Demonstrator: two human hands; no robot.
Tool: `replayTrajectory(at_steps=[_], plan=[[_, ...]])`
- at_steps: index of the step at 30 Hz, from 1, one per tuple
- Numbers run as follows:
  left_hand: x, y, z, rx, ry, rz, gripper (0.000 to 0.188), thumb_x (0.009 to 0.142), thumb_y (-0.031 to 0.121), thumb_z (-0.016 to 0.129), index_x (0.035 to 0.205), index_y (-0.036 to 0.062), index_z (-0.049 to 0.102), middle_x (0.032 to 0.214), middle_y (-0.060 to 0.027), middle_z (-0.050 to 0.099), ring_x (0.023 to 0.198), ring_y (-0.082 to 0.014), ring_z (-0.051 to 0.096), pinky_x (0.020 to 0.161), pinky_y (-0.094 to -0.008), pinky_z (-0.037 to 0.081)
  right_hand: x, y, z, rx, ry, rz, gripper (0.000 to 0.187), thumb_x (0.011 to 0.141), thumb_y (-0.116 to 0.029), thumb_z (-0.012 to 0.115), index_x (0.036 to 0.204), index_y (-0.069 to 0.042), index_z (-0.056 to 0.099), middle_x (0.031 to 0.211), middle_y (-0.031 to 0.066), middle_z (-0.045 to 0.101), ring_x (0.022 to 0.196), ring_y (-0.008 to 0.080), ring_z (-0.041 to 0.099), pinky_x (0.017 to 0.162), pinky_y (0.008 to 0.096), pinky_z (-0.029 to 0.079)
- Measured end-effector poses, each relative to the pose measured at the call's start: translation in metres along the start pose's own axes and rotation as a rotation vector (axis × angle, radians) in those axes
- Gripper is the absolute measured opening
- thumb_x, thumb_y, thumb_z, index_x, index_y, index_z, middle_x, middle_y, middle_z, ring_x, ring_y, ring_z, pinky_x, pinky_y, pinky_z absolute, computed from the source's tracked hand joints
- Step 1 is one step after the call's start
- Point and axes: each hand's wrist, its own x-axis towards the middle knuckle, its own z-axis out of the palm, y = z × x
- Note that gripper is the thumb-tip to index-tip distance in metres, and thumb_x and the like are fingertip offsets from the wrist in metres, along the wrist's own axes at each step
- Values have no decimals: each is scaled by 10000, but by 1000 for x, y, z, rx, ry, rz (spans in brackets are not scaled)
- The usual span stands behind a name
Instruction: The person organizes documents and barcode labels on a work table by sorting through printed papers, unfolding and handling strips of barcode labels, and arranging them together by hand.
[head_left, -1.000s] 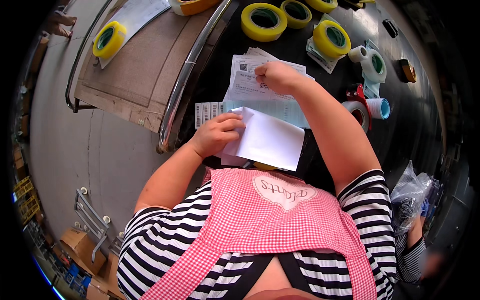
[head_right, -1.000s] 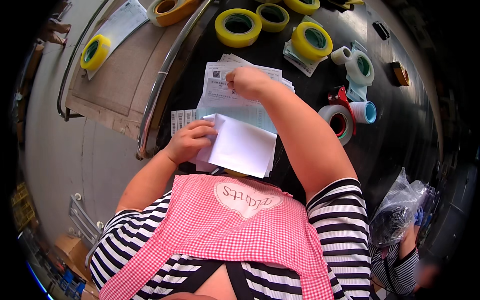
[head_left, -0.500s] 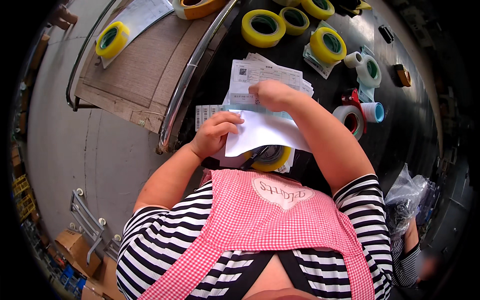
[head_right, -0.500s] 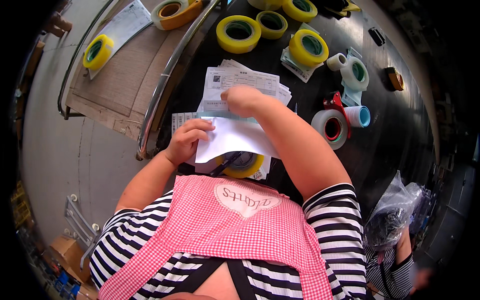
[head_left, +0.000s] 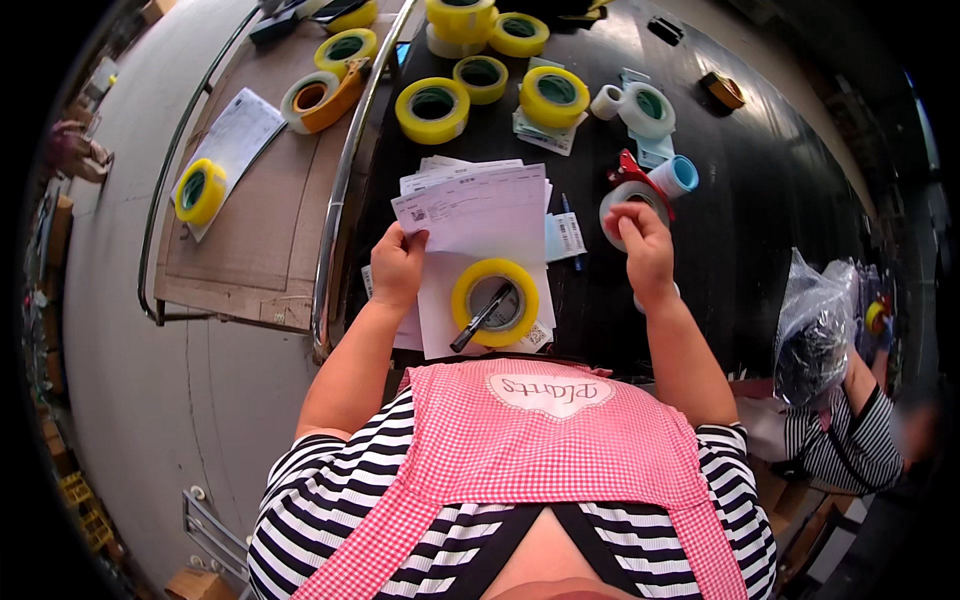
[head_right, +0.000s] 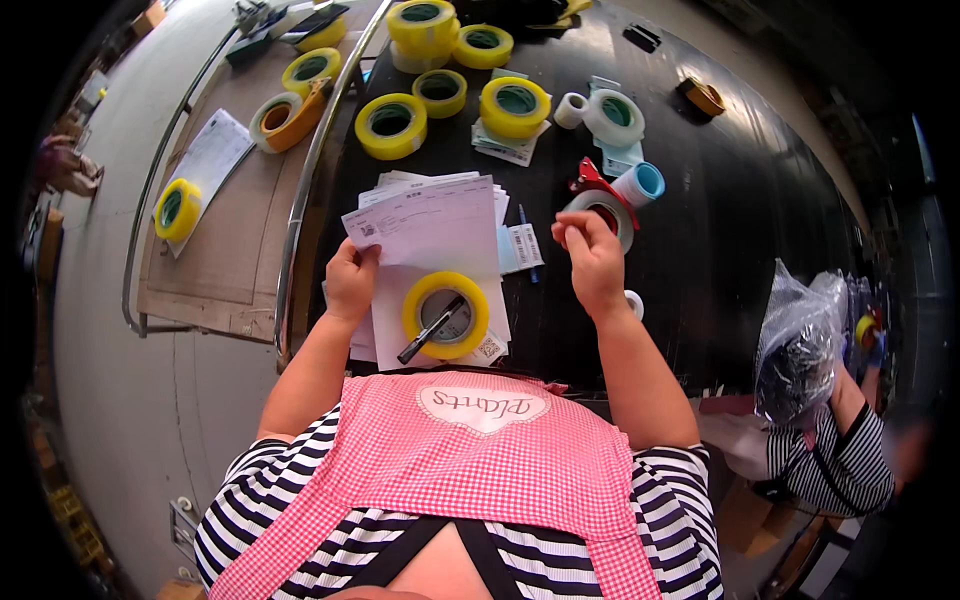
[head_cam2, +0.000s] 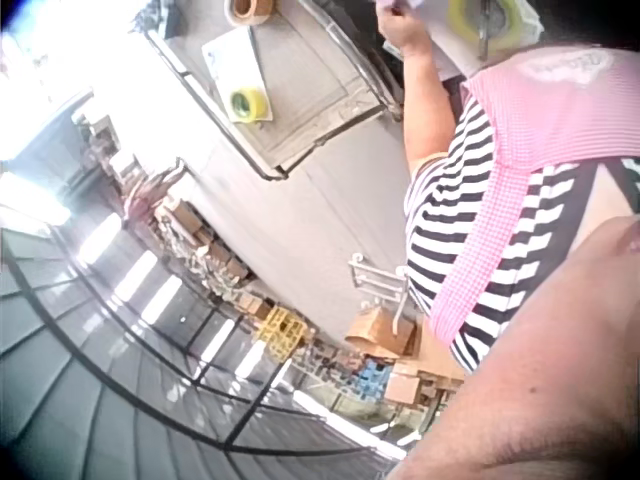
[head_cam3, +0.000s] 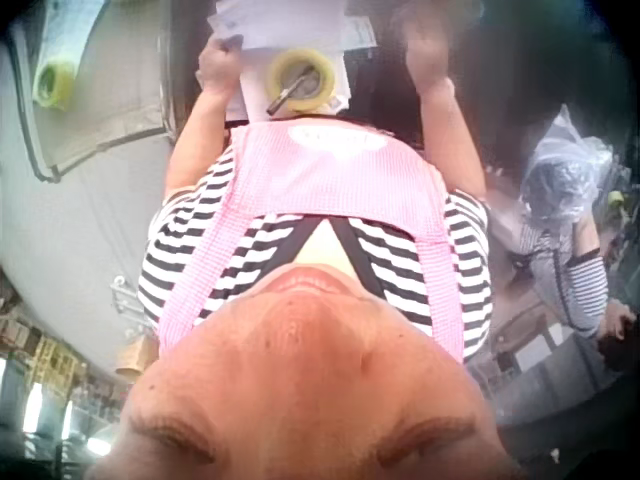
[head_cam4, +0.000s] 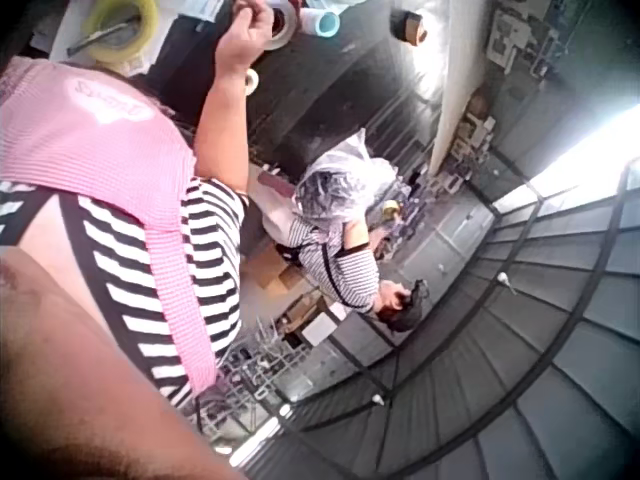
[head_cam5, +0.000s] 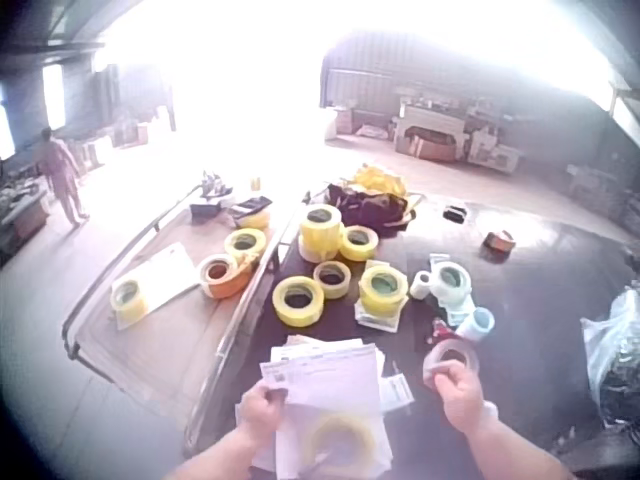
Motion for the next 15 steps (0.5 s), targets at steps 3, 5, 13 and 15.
replayTrajectory(at_steps=[3, 5, 13, 15], plan=[[13, -3, 0, 19, -86, -64, 109, 870, 106, 649, 918, 8, 636, 711, -65, 632, 628, -115, 551, 626, -258, 455, -89, 30, -38, -21, 107, 108, 136, 935, -17, 513, 1025, 1, 613, 897, 49, 642, 820, 106, 589, 763, 240, 476], [11, -17, 3, -118, -126, 13, 113, 868, 115, 655, 892, 7, 632, 739, -70, 637, 663, -123, 570, 650, -248, 460, -146, 46, -48, 4, 192, 240, 125, 929, -21, 525, 1014, 1, 614, 901, 56, 648, 817, 108, 600, 774, 243, 488], [-5, 8, -12, 50, -342, 348, 96, 705, 22, 677, 764, 43, 603, 963, -102, 664, 908, -242, 634, 811, -296, 489, -284, 87, -71, 125, 488, 467, 126, 932, -12, 520, 1029, 0, 599, 917, 72, 652, 825, 130, 624, 788, 258, 517], [-6, 5, -11, 49, -366, 345, 105, 705, -5, 671, 762, 45, 599, 986, -115, 644, 923, -220, 619, 844, -288, 469, -298, 92, -76, 90, 460, 450, 132, 933, -13, 522, 1040, -2, 598, 921, 67, 653, 825, 127, 622, 785, 256, 516]])
